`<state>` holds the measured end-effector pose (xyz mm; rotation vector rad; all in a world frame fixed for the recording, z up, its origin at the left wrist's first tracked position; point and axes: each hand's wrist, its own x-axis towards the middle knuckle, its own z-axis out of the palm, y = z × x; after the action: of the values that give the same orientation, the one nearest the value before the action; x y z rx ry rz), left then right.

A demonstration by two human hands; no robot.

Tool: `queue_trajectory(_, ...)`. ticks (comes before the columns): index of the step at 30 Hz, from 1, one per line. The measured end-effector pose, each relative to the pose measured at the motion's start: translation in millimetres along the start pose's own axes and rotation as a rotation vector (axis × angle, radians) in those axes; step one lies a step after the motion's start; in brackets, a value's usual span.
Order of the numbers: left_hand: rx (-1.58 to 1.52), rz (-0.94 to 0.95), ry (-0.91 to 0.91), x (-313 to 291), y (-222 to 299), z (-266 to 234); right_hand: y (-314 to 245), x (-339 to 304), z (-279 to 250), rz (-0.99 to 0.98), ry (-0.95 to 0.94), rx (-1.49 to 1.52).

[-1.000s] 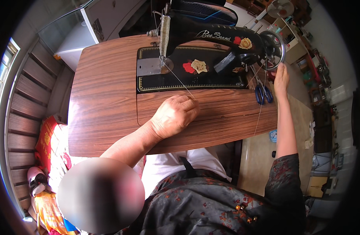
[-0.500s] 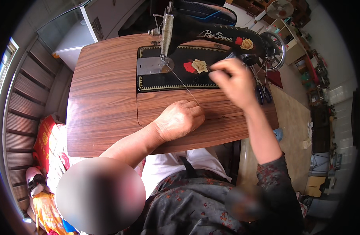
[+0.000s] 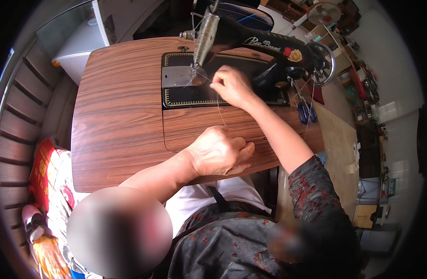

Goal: The person prepares a sewing machine by inserting a bobbin, winding and placing a spool of thread, threading the needle, and trimming excess thread with scissors. They then pick up a piece of patterned fabric and position it under the presser foot.

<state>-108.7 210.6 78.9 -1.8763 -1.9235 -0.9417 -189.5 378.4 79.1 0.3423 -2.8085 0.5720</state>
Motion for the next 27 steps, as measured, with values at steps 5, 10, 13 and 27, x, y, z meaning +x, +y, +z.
queue_trajectory(5, 0.134, -0.027, -0.039, 2.8, 1.9, -6.7, 11.5, -55.2, -49.4, 0.119, 0.056, -0.423)
queue_trajectory(10, 0.129, -0.076, -0.026, 9.0, -0.4, -2.4, -23.6, -138.8, -118.4, -0.01, -0.245, 0.17)
queue_trajectory(13, 0.148, -0.121, -0.027, 13.6, 0.7, 4.4, 0.5, -177.9, -156.8, 0.213, -0.043, 0.544)
queue_trajectory(27, 0.184, -0.335, -0.076, 23.5, 2.3, 19.5, 156.2, -176.3, -144.3, 0.655, 0.089, -0.422)
